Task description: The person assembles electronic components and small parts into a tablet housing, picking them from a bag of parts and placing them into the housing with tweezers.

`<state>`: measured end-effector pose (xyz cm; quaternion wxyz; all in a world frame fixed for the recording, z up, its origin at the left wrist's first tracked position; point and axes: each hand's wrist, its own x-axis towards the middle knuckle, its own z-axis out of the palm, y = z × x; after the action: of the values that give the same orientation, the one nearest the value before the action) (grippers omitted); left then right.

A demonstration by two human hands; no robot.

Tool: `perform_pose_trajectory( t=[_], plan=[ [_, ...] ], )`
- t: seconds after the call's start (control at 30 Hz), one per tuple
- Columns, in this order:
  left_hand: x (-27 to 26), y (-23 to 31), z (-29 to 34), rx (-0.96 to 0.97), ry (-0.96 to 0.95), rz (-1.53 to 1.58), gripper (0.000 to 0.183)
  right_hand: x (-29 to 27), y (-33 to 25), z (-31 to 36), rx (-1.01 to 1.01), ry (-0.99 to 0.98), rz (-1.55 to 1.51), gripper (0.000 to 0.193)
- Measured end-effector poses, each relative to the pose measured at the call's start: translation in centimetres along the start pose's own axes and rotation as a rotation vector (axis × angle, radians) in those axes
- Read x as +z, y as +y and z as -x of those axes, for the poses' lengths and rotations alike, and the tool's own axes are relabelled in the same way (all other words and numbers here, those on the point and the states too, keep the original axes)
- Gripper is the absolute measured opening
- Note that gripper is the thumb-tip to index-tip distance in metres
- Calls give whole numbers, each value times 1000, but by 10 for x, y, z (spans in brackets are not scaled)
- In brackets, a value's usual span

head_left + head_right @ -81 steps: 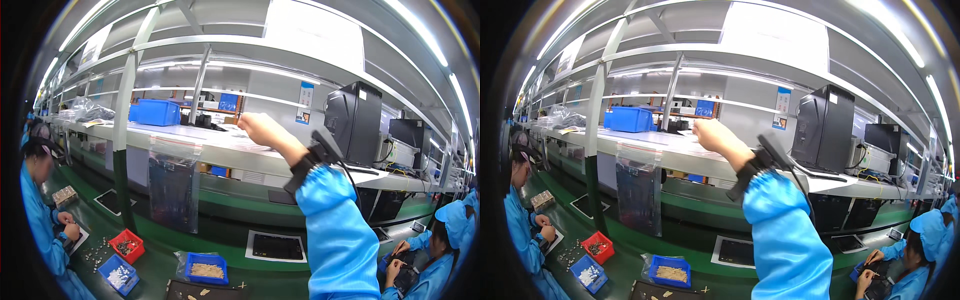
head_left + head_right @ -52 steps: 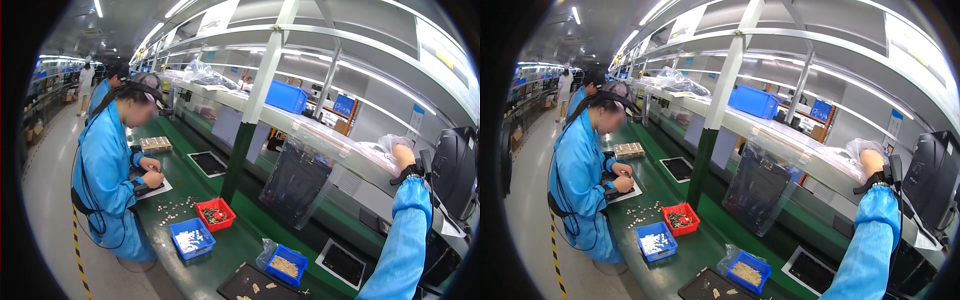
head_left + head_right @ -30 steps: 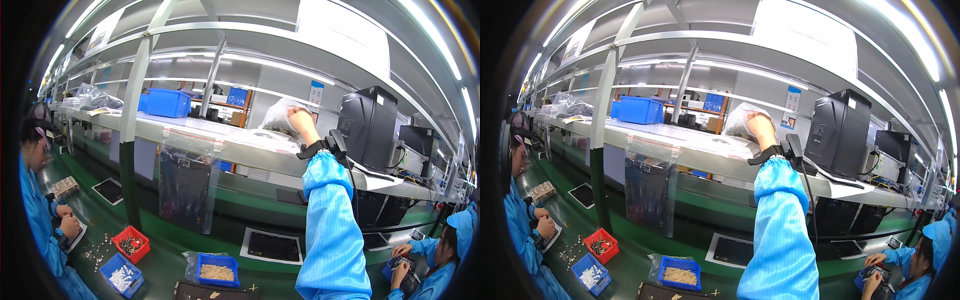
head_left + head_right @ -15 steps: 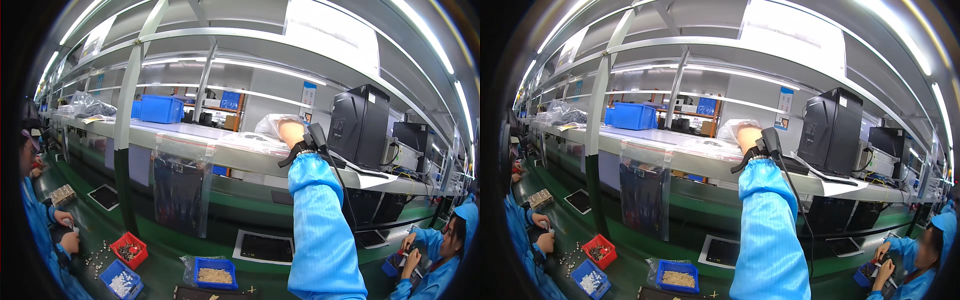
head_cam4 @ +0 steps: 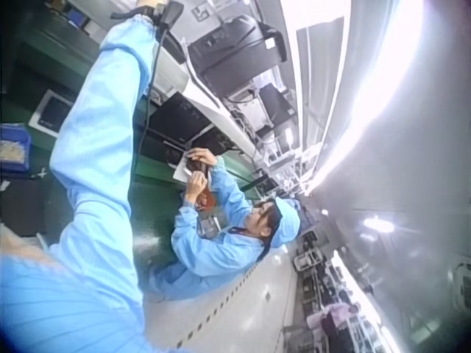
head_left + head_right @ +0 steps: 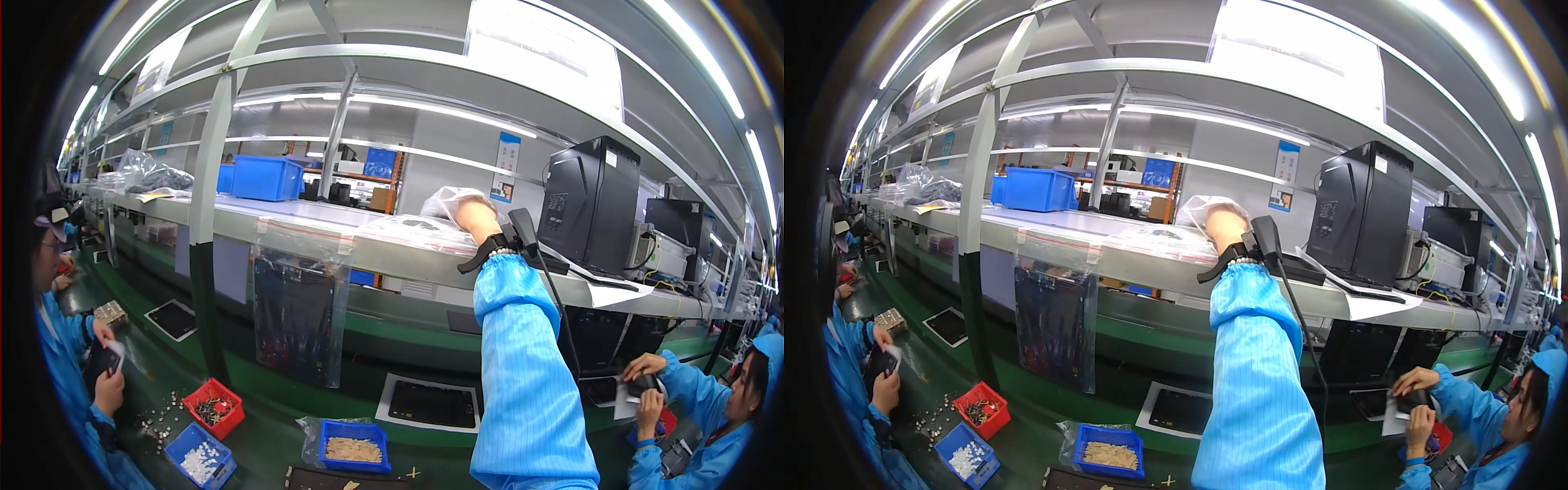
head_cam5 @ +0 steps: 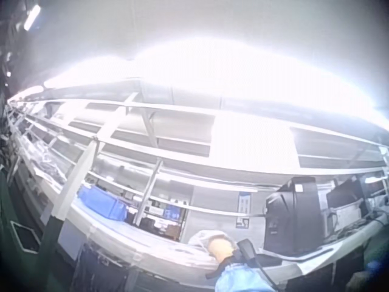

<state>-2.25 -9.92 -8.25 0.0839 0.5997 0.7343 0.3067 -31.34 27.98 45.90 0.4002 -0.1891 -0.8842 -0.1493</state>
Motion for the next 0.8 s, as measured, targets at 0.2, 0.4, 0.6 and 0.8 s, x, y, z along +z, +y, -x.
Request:
perform_pose_trajectory(
  t=[0.2,0.4,0.6,0.8],
  plan=[
    [-6,8,2,-1,-32,2,32,-9,1,-11,219,148,-346,36],
    [-11,14,3,1,-62,-5,32,-50,-5,22,168,43,-355,48],
    [-15,24,7,-20,-93,0,32,-68,-15,31,73,-320,-507,39],
    [11,11,4,-74,36,16,28,-84,-12,33,-100,-202,-171,27]
  ],
)
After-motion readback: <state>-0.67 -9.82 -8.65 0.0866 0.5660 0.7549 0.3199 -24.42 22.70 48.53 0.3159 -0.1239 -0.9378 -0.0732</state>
